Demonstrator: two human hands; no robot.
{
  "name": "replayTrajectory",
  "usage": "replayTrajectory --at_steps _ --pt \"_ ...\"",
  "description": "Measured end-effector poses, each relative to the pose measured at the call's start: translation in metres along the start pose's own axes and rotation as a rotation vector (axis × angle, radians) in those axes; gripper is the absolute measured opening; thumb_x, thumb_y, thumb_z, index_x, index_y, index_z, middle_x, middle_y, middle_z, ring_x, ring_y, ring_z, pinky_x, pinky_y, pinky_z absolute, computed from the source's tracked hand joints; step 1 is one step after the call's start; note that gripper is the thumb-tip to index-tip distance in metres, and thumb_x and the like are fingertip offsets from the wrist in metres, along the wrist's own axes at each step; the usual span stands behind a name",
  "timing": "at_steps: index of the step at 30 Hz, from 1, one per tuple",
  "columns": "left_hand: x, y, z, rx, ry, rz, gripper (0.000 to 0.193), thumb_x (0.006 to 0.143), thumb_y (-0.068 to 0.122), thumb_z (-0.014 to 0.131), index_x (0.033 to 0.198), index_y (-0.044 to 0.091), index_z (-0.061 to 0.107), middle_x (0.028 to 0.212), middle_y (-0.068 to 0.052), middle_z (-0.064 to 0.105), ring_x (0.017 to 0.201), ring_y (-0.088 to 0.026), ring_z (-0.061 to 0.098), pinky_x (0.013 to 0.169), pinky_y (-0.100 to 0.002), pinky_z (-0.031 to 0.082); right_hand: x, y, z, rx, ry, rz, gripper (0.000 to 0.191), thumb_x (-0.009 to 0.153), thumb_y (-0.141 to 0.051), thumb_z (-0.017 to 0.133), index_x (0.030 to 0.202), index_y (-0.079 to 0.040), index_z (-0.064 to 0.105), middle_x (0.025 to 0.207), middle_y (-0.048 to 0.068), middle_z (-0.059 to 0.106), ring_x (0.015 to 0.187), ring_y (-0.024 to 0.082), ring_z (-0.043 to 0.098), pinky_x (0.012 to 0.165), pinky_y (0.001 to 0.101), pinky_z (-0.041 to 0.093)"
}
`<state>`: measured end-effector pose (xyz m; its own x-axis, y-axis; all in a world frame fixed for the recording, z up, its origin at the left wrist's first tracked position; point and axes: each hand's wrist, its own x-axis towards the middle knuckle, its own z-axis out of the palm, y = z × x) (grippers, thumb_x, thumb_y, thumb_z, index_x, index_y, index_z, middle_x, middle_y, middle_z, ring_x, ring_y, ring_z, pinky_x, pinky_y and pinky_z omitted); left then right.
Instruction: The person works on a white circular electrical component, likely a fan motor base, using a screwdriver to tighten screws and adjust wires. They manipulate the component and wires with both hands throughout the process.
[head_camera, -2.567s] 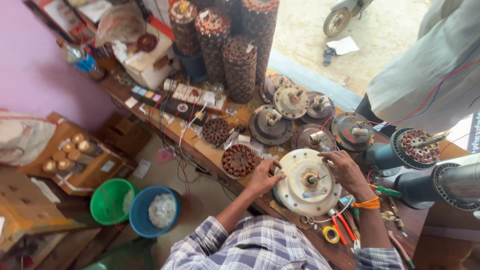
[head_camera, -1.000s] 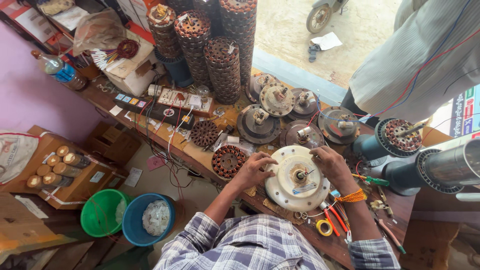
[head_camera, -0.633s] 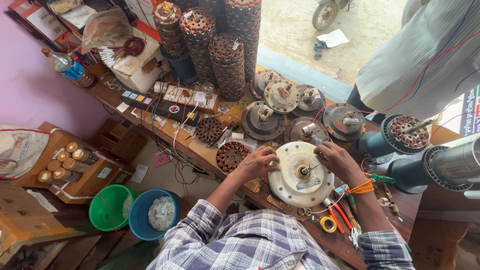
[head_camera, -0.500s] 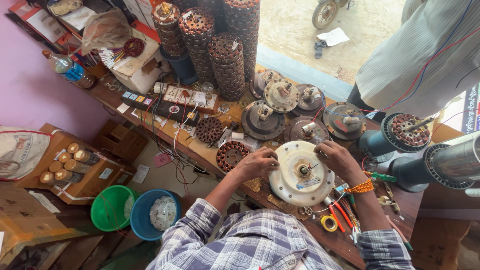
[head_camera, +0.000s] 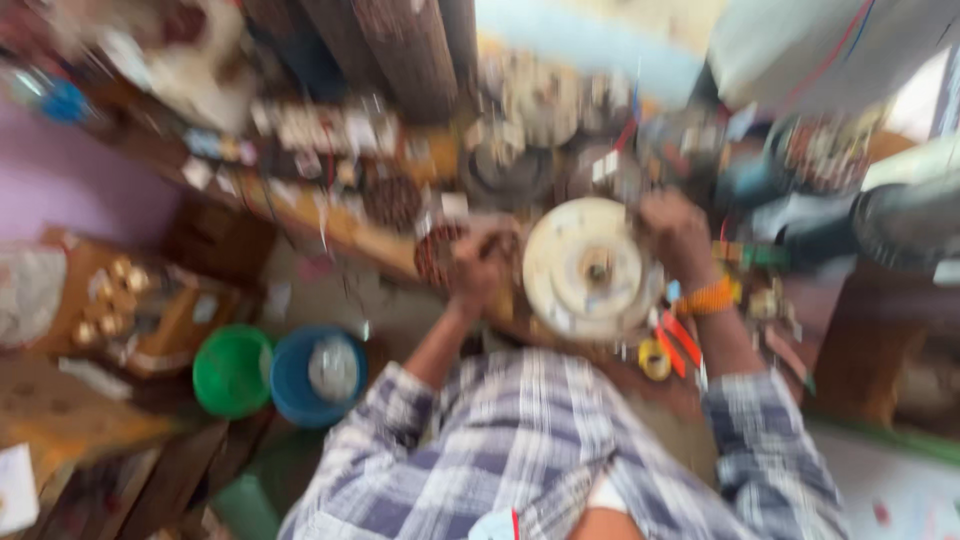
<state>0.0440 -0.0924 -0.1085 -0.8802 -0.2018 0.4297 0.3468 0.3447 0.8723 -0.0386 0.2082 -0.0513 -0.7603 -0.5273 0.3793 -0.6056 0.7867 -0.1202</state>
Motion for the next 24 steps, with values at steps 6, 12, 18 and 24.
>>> replayTrajectory --at_steps 6,12,18,24 --pt "-0.038 -0.022 -0.01 -0.893 0.166 -0.608 0.024 0.108 0.007 0.053 0.126 0.0 0.066 0.105 -0.008 0.072 0.085 -0.013 0.069 0.071 -0.026 0.059 -0.02 0.013 0.008 0.304 -0.075 -0.129 0.022 0.09 -0.008 0.08 0.109 -0.007 0.068 0.101 0.009 0.068 0.101 0.031 0.064 0.09 0.0429 0.053" --pt "-0.061 -0.031 -0.03 -1.078 0.193 -0.861 0.026 0.107 0.008 0.052 0.128 0.0 0.065 0.102 -0.007 0.071 0.083 -0.016 0.071 0.069 -0.025 0.059 -0.023 0.007 -0.005 0.23 -0.177 0.032 0.017 0.1 -0.017 0.085 0.104 -0.01 0.07 0.103 0.007 0.07 0.102 0.028 0.067 0.088 0.0401 0.053" --pt "-0.071 -0.031 -0.037 -1.099 0.117 -0.825 0.025 0.108 0.008 0.054 0.127 -0.002 0.066 0.101 -0.006 0.071 0.083 -0.014 0.069 0.069 -0.024 0.056 -0.021 0.002 -0.011 0.2 -0.181 -0.05 0.017 0.097 -0.006 0.075 0.114 -0.005 0.074 0.104 0.009 0.072 0.1 0.028 0.068 0.086 0.0399 0.053" --pt "-0.069 -0.029 -0.04 -1.085 0.127 -0.814 0.025 0.108 0.009 0.054 0.127 -0.002 0.066 0.099 -0.006 0.07 0.083 -0.013 0.069 0.071 -0.025 0.057 -0.021 0.004 -0.017 0.267 -0.173 -0.03 0.009 0.1 -0.007 0.076 0.107 -0.007 0.071 0.099 0.008 0.074 0.094 0.027 0.072 0.084 0.0394 0.056"
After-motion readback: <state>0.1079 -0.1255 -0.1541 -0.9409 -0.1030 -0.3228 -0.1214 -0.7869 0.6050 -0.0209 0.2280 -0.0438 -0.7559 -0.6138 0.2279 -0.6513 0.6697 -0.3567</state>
